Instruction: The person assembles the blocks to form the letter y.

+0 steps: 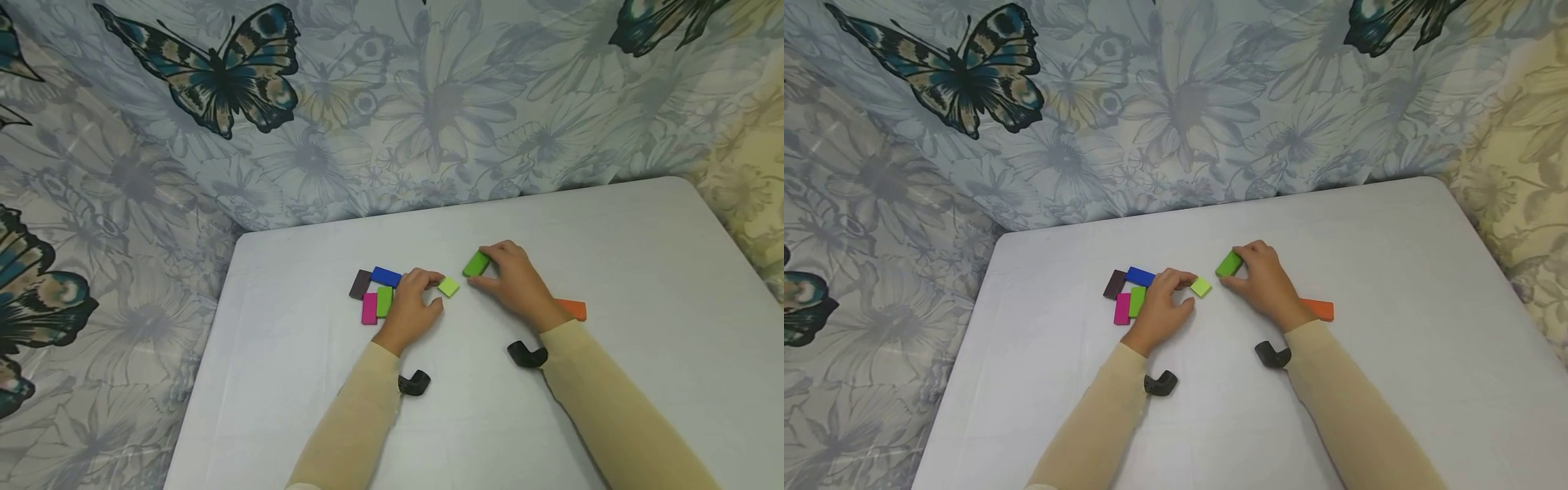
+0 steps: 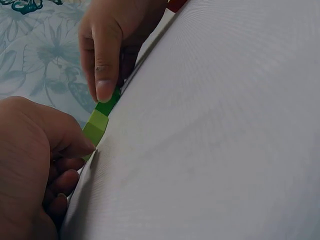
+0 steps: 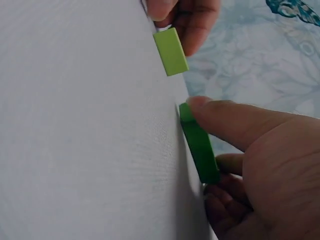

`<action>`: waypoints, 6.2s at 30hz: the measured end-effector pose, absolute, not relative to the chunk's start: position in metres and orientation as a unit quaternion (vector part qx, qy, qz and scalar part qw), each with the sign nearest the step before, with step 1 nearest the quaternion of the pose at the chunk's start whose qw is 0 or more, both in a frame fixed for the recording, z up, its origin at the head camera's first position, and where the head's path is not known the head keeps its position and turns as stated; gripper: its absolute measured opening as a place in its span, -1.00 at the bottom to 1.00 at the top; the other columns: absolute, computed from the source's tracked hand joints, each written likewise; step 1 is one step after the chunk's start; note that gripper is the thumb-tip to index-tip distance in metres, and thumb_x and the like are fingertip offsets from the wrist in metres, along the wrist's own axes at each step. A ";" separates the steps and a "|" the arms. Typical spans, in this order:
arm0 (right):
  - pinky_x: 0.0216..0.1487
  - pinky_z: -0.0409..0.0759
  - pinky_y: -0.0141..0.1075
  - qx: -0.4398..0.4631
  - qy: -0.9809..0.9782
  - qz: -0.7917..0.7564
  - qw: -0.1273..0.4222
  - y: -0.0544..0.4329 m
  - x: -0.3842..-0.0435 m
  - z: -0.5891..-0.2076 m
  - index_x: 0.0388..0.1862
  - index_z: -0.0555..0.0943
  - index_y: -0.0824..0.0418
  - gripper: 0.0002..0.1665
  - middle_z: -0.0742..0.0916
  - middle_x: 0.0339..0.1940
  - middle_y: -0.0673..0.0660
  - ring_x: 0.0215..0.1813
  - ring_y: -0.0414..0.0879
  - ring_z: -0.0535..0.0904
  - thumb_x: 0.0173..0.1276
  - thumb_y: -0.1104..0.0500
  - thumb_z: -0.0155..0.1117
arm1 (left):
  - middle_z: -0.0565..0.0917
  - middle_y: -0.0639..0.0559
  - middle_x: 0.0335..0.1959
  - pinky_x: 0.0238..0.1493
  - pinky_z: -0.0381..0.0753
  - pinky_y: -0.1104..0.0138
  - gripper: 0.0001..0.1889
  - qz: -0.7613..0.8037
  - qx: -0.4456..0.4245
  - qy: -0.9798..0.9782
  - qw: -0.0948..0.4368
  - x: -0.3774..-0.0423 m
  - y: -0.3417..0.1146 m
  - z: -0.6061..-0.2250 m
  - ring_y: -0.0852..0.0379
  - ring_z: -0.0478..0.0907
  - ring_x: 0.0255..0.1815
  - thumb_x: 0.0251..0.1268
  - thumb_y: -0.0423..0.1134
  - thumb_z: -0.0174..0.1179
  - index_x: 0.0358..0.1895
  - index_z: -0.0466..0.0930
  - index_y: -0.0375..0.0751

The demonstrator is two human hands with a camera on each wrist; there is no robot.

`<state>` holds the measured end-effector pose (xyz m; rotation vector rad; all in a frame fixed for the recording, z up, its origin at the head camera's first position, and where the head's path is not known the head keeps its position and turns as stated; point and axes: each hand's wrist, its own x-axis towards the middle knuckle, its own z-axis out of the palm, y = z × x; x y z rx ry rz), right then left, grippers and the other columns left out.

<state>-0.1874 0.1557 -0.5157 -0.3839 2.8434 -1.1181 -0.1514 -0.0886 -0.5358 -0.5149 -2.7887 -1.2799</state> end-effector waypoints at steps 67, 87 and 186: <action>0.41 0.46 0.19 -0.142 0.899 -0.414 0.004 0.155 -0.179 -0.526 0.41 0.62 0.42 -0.46 0.65 0.22 0.33 0.33 0.26 0.56 0.50 0.32 0.44 | 0.69 0.09 0.05 0.17 0.52 0.21 -0.72 -0.399 -0.152 -0.904 0.026 -0.150 -0.081 -0.534 0.12 0.52 0.10 0.46 -0.34 0.42 0.18 0.76 -0.15; 0.44 0.43 0.19 -0.135 0.898 -0.418 0.011 0.157 -0.177 -0.526 0.46 0.58 0.41 -0.41 0.64 0.28 0.36 0.37 0.28 0.54 0.51 0.29 0.44 | 0.68 0.09 0.08 0.20 0.52 0.20 -0.67 -0.416 -0.147 -0.897 0.018 -0.147 -0.081 -0.533 0.12 0.51 0.14 0.45 -0.38 0.38 0.22 0.74 -0.14; -0.15 0.27 0.10 0.069 0.933 -0.336 -0.109 0.236 -0.082 -0.526 0.52 0.32 0.63 0.07 0.47 0.03 0.52 0.14 0.50 0.31 0.29 0.06 0.66 | -0.28 0.19 0.82 0.61 -0.01 -0.04 0.03 -0.198 -0.268 -0.939 -0.085 -0.127 -0.074 -0.526 0.08 -0.28 0.79 0.57 0.36 0.20 0.82 -0.06 -0.08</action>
